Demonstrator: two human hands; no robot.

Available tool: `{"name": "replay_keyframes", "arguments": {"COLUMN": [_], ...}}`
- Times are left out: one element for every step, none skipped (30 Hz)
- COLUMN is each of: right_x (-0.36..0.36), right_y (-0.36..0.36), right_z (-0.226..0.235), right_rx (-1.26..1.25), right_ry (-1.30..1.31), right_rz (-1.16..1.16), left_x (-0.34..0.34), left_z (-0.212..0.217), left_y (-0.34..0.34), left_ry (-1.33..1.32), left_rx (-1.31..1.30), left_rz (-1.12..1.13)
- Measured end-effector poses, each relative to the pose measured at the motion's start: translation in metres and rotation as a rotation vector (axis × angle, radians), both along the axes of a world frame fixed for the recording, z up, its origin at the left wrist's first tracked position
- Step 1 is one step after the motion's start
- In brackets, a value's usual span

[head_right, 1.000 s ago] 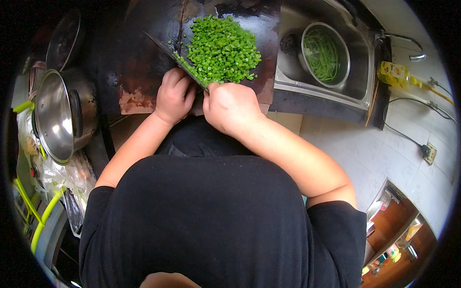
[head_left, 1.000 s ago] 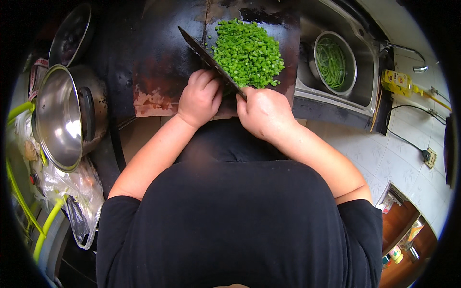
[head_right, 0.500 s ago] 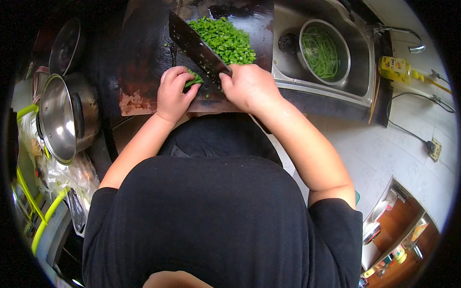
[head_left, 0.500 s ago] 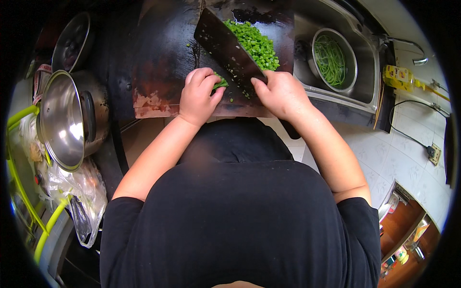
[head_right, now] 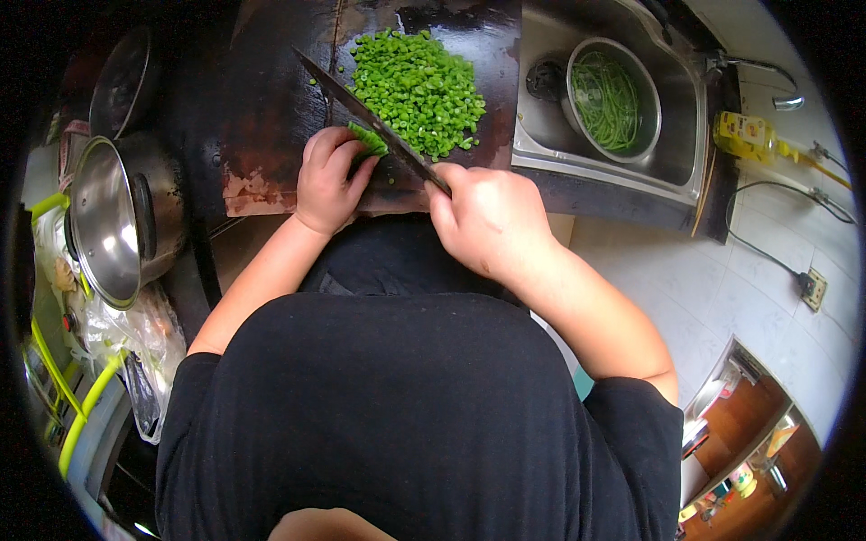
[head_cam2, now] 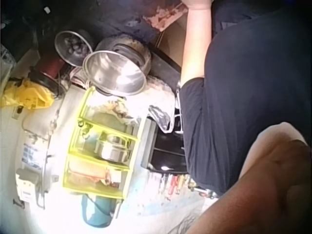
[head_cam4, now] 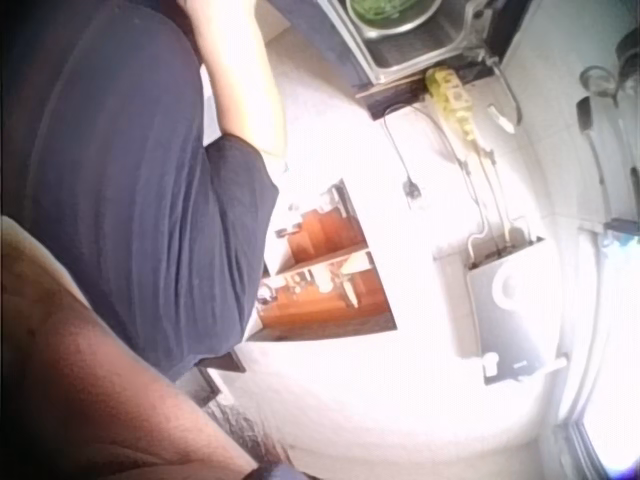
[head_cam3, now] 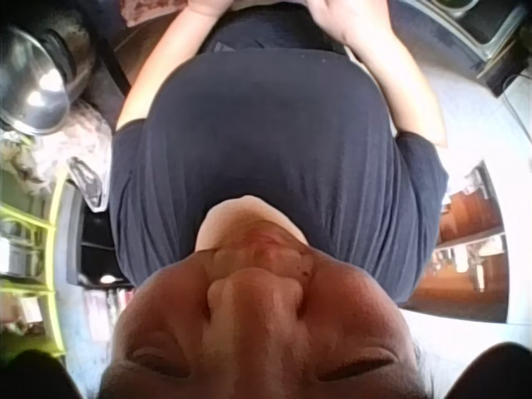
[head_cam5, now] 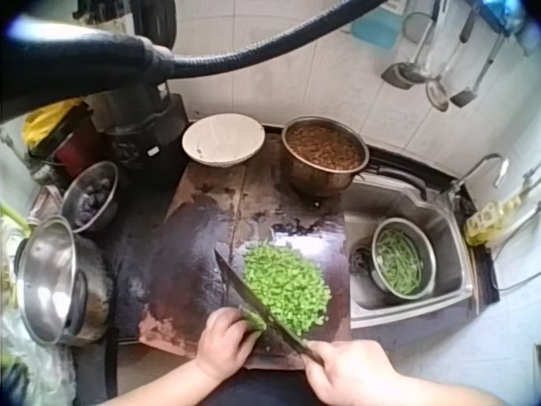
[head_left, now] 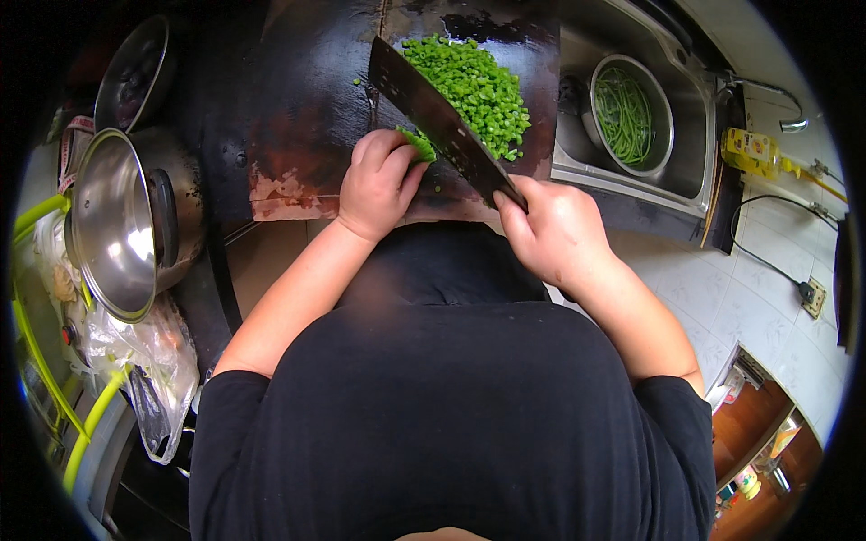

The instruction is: The person chops green beans into small pieces on a wooden cutting board using a cleaver. They then transfer the chopped beans into a bowl. Finally, the person washes whole green beans in a metal bowl under running water in the sink.

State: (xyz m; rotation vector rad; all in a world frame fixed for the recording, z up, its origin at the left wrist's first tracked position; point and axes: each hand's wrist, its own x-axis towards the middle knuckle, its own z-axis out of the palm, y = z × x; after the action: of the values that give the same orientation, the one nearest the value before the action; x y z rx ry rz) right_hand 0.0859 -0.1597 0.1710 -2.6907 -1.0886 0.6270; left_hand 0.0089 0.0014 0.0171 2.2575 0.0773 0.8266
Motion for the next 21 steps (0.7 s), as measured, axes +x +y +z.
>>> {"name": "replay_keyframes", "arguments": {"right_x": [-0.002, -0.002, -0.003, -0.004, -0.005, -0.005, -0.005, -0.005, -0.005, -0.003, -0.003, -0.002, -0.002, -0.002, -0.004, -0.002, 0.002, 0.005, 0.007, 0.007, 0.004], "right_y": [-0.001, -0.001, -0.001, 0.000, 0.002, 0.004, 0.006, 0.009, 0.012, 0.017, 0.022, 0.028, 0.034, 0.037, 0.035, 0.033, 0.027, 0.021, 0.015, 0.012, 0.010], "right_z": [0.000, -0.001, -0.002, -0.004, -0.005, -0.005, -0.005, -0.005, -0.005, -0.005, -0.006, -0.012, -0.022, -0.028, -0.031, -0.033, -0.034, -0.035, -0.034, -0.031, -0.025], "right_rx": [-0.016, -0.040, -0.065, -0.089, -0.092, -0.095, -0.098, -0.100, -0.114, -0.127, -0.141, -0.148, -0.156, -0.159, -0.152, -0.113, -0.076, -0.038, -0.005, -0.001, 0.003], "right_ry": [-0.005, 0.001, 0.008, 0.014, 0.018, 0.020, 0.021, 0.024, 0.030, 0.035, 0.036, 0.036, 0.037, 0.034, 0.037, 0.040, 0.039, 0.039, 0.029, 0.028, 0.028], "right_rz": [0.009, 0.013, 0.018, 0.024, 0.023, 0.023, 0.024, 0.025, 0.026, 0.027, 0.024, 0.012, -0.001, -0.012, -0.027, -0.033, -0.038, -0.043, -0.051, -0.054, -0.058], "left_x": [0.000, 0.000, 0.000, 0.000, 0.000, 0.000, 0.000, 0.000, 0.000, 0.000, 0.001, 0.001, 0.001, 0.000, 0.000, 0.000, 0.000, 0.000, 0.001, 0.000, 0.000], "left_z": [0.000, 0.000, 0.000, -0.001, -0.002, -0.003, -0.003, -0.002, -0.002, -0.002, -0.002, -0.002, -0.003, -0.005, -0.006, -0.005, -0.001, 0.002, 0.003, 0.003, 0.003], "left_y": [0.000, 0.001, 0.001, 0.000, 0.000, 0.000, 0.000, 0.001, 0.002, 0.002, 0.002, 0.002, 0.001, 0.001, 0.001, 0.002, 0.002, 0.002, 0.001, 0.001, 0.002], "left_ry": [0.003, 0.004, 0.006, -0.001, -0.007, -0.012, -0.012, -0.009, -0.006, 0.004, 0.009, 0.015, 0.019, 0.019, 0.020, 0.014, 0.006, -0.003, -0.021, -0.033, -0.045], "left_rx": [0.000, 0.002, 0.004, 0.003, 0.002, 0.002, 0.017, 0.032, 0.048, 0.044, 0.040, 0.035, 0.036, 0.040, 0.044, 0.032, 0.018, 0.005, -0.001, -0.005, -0.008], "left_rz": [-0.006, -0.013, -0.019, -0.015, -0.011, -0.007, -0.007, -0.007, -0.007, -0.009, -0.015, -0.021, -0.016, -0.010, -0.005, -0.010, -0.015, -0.020, -0.028, -0.033, -0.038]}}
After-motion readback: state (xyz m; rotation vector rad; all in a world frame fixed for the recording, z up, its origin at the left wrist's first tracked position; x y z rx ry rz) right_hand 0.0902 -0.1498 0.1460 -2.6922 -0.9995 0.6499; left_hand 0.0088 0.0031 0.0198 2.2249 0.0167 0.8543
